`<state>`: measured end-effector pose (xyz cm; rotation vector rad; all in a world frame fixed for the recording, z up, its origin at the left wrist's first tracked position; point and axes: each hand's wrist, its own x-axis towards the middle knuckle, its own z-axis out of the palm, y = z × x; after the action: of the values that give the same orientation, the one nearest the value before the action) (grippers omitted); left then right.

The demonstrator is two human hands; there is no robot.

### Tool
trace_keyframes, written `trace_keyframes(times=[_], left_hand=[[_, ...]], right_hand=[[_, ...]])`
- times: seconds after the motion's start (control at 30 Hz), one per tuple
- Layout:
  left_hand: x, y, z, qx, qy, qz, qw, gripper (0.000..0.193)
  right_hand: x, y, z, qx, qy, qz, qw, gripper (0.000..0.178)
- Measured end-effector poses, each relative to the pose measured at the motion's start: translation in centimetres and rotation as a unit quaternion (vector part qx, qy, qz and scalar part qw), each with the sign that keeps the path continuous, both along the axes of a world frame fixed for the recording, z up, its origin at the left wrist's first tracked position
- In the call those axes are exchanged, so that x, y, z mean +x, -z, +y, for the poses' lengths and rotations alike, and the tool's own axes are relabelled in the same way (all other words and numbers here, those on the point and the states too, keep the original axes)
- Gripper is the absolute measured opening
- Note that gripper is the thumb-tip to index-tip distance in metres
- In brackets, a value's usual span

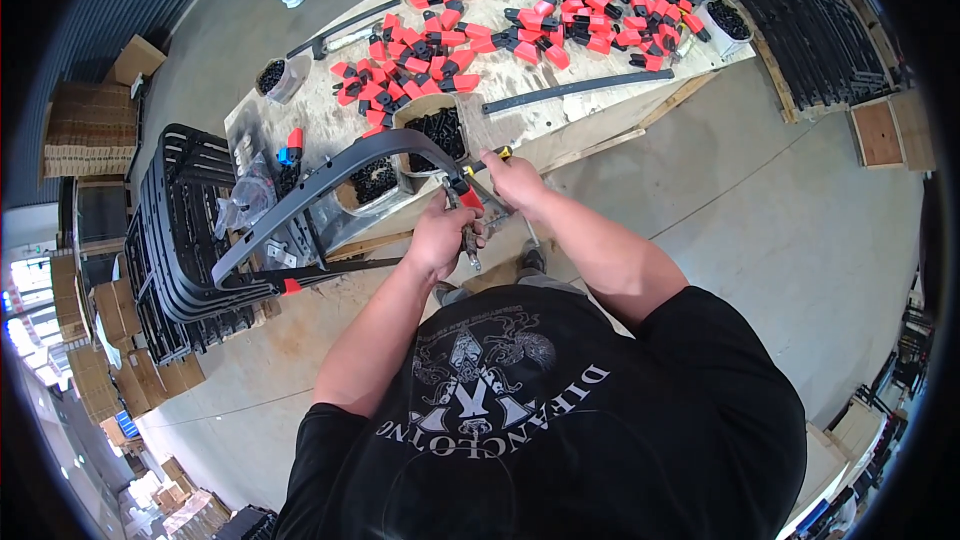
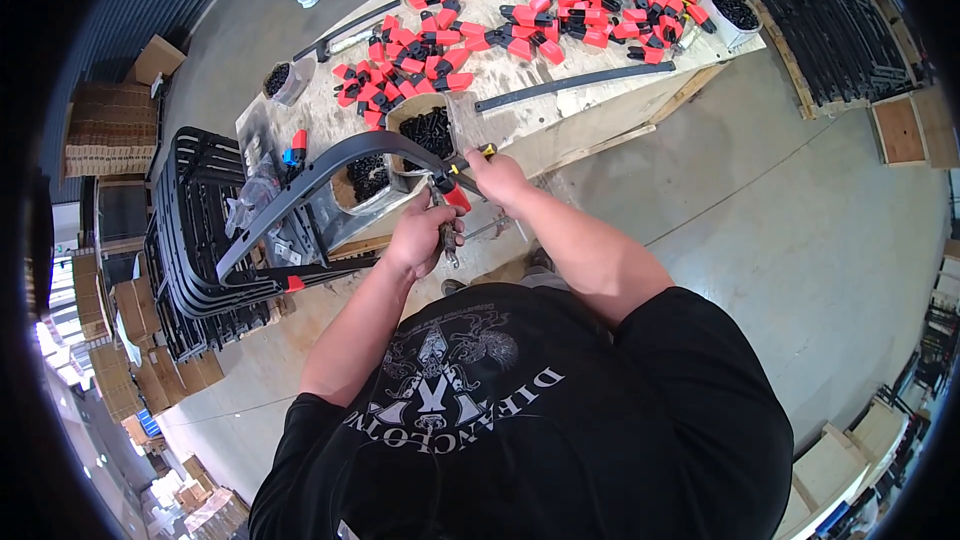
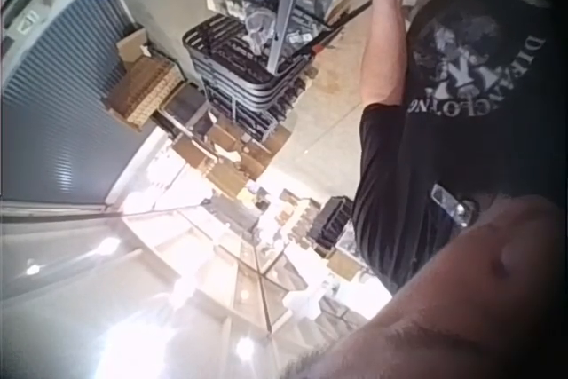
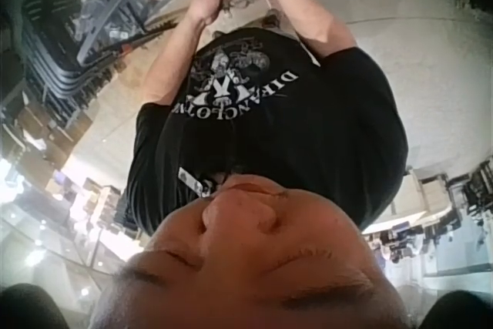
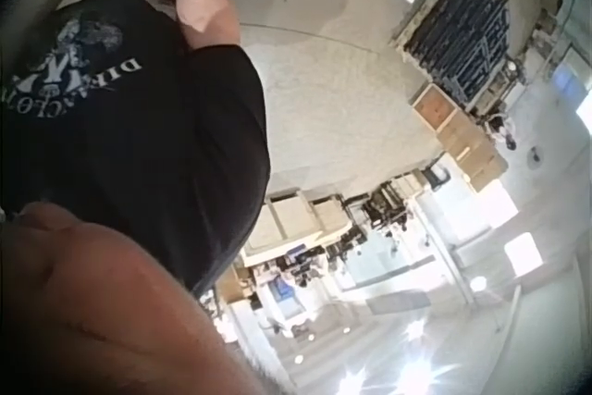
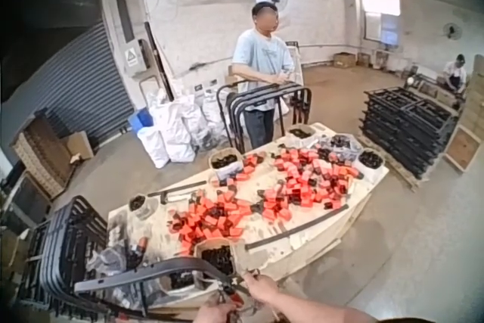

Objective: Assembling black metal frames by attaching red plastic components using a specialized hand tool.

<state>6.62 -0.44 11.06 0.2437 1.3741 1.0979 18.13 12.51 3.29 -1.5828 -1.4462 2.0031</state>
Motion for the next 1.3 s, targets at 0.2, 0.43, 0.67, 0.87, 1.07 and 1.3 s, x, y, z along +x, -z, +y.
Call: trace_keyframes(times=[0.2, 0.43, 0.67, 0.87, 1.07, 1.3], left_hand=[[0.1, 0.3, 0.2, 0.002, 0.004, 0.004, 1.000, 0.040], [-0.2, 0.4, 0.3, 0.000, 0.022, 0.026, 0.999, 0.035], [-0.8, 0.6, 0.4, -0.011, 0.047, 0.037, 0.998, 0.032], [-0.7, 0.4, 0.6, -0.014, 0.056, 0.041, 0.997, 0.028], [-0.7, 0.1, 0.8, -0.019, 0.054, 0.053, 0.997, 0.029], [-0.7, 0.6, 0.6, -0.031, 0.068, 0.057, 0.996, 0.030]], right_hand=[[0.3, 1.2, 0.7, 0.126, -0.068, -0.025, 0.989, 0.060], [0.7, 1.1, 0.5, 0.061, -0.067, -0.004, 0.996, 0.064], [0.9, -1.0, 0.3, 0.161, -0.138, -0.046, 0.976, 0.069], [0.7, -0.2, -0.1, 0.203, -0.127, -0.078, 0.968, 0.072], [0.9, -0.3, 0.7, 0.158, -0.179, -0.067, 0.969, 0.073], [0.5, 0.0, -0.1, 0.181, -0.117, -0.074, 0.974, 0.072]])
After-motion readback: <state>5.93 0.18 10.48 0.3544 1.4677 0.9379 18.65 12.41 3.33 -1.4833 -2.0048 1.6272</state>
